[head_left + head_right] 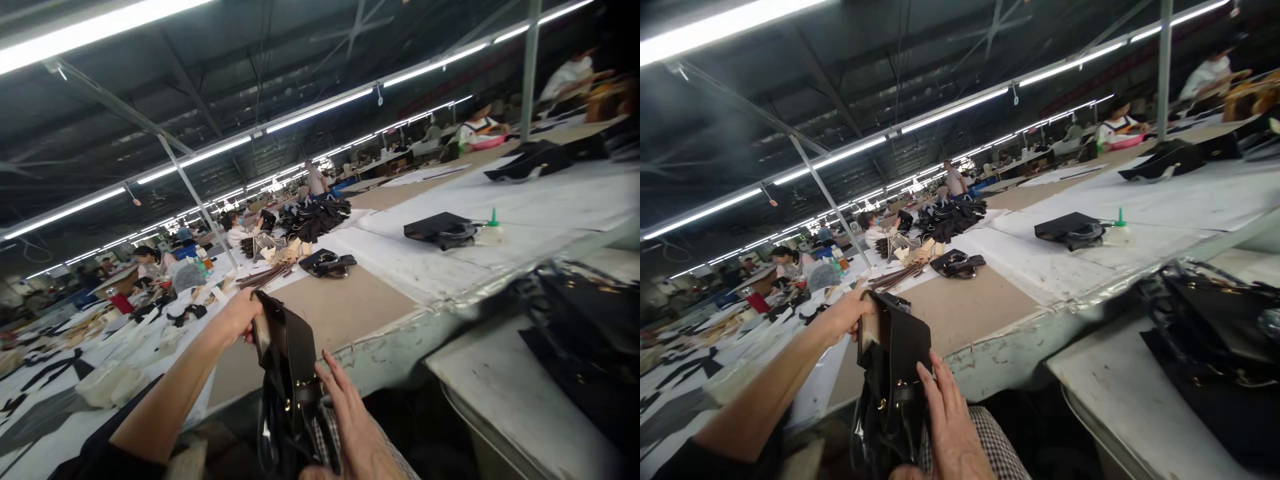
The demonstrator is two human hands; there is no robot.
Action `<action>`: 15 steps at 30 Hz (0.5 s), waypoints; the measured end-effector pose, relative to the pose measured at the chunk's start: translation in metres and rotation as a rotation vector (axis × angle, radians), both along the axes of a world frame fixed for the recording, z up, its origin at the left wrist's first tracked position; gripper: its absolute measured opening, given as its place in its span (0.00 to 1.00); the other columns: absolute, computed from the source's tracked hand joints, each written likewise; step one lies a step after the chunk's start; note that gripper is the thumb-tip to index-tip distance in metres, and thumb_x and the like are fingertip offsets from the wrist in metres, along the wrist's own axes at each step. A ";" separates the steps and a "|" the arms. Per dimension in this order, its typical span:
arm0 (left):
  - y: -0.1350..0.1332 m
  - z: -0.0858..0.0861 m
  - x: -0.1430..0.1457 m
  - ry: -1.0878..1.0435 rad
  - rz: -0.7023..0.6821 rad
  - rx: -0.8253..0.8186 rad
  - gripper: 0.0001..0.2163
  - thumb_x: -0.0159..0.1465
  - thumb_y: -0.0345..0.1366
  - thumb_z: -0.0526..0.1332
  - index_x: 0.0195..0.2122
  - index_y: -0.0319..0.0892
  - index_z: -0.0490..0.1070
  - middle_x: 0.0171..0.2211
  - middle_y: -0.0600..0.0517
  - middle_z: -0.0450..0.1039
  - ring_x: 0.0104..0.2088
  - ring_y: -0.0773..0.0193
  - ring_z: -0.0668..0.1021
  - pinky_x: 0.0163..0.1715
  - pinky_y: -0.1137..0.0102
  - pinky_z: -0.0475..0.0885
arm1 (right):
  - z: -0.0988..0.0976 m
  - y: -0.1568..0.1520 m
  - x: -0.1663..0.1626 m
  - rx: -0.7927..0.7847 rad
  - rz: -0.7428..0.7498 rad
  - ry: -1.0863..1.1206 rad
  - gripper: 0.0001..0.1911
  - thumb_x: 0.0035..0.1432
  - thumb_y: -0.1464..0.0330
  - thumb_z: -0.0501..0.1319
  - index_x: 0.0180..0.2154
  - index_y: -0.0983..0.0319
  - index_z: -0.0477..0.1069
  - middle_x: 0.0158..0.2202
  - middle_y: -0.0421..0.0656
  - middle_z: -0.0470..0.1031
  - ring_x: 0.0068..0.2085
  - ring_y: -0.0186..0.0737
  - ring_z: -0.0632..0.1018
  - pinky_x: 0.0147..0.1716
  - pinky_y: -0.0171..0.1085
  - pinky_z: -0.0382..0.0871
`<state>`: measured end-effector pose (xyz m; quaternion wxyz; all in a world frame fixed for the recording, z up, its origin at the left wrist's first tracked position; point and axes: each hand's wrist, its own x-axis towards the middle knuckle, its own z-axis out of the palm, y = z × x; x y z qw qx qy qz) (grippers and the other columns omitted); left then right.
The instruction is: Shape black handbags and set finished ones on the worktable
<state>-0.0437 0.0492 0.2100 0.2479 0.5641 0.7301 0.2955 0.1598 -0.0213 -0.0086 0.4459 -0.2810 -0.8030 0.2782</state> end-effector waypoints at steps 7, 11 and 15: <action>-0.021 -0.051 -0.001 -0.095 -0.055 -0.223 0.08 0.59 0.31 0.63 0.39 0.40 0.68 0.15 0.66 0.58 0.10 0.75 0.59 0.11 0.78 0.60 | 0.007 -0.030 0.042 -0.331 0.083 -0.143 0.49 0.43 0.76 0.57 0.69 0.63 0.53 0.67 0.54 0.61 0.66 0.58 0.64 0.64 0.53 0.60; -0.040 -0.107 0.005 -0.203 -0.142 -0.335 0.20 0.57 0.47 0.68 0.44 0.39 0.71 0.21 0.57 0.71 0.15 0.70 0.69 0.17 0.74 0.68 | 0.025 -0.038 0.076 -0.817 0.179 -0.094 0.46 0.44 0.71 0.56 0.68 0.61 0.54 0.46 0.48 0.78 0.33 0.45 0.79 0.29 0.39 0.75; -0.074 -0.146 0.016 -0.336 -0.239 -0.330 0.31 0.64 0.58 0.59 0.59 0.39 0.64 0.44 0.44 0.78 0.34 0.61 0.81 0.35 0.67 0.76 | 0.006 -0.039 0.094 -1.056 0.198 -0.004 0.51 0.41 0.71 0.56 0.69 0.64 0.50 0.32 0.41 0.77 0.21 0.35 0.71 0.18 0.31 0.63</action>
